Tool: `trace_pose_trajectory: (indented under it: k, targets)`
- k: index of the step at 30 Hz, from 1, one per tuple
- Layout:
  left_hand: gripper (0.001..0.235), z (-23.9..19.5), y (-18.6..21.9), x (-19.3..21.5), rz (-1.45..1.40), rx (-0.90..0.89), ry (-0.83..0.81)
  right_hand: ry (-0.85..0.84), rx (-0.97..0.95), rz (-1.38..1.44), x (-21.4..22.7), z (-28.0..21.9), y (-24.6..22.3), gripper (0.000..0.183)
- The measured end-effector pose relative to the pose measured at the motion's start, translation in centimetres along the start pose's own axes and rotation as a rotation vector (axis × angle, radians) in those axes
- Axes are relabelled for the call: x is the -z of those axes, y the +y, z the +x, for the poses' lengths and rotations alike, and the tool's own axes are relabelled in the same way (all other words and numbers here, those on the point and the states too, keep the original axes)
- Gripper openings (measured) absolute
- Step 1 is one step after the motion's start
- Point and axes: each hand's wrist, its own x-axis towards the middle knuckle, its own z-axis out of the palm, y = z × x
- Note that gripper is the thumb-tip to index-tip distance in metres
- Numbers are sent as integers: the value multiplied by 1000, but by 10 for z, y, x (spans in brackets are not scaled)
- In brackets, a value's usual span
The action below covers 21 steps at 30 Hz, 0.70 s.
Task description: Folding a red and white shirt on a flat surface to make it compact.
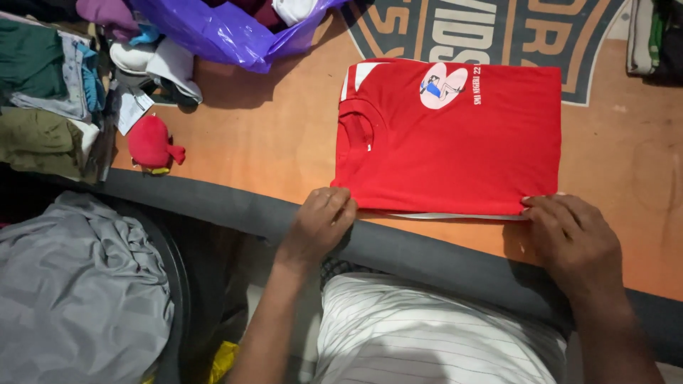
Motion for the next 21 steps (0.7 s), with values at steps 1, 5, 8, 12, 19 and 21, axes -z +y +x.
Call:
trace_pose_trajectory:
  k: [1,5,8,12,19,21]
  targets:
    - [23,-3,-2,-3,6,-46,11,4,33,-27,2,-1,0,6]
    - [11,-3,-5,-5,-74,-40,82,-12,-48,-28,-6,-15,-2,9]
    - [18,3,-1,3,4,-12,-17,-39,-41,-118,-7,-11,-3,10]
    - [24,10,3,7,-19,90,-45,-21,1,-96,-2,-3,-5,4]
    - [53,66,9,55,-20,228,-288,-207,-26,11,34,35,0,25]
    - [49,105,14,40,-29,253,-288,-156,-47,47,22,63,2,30]
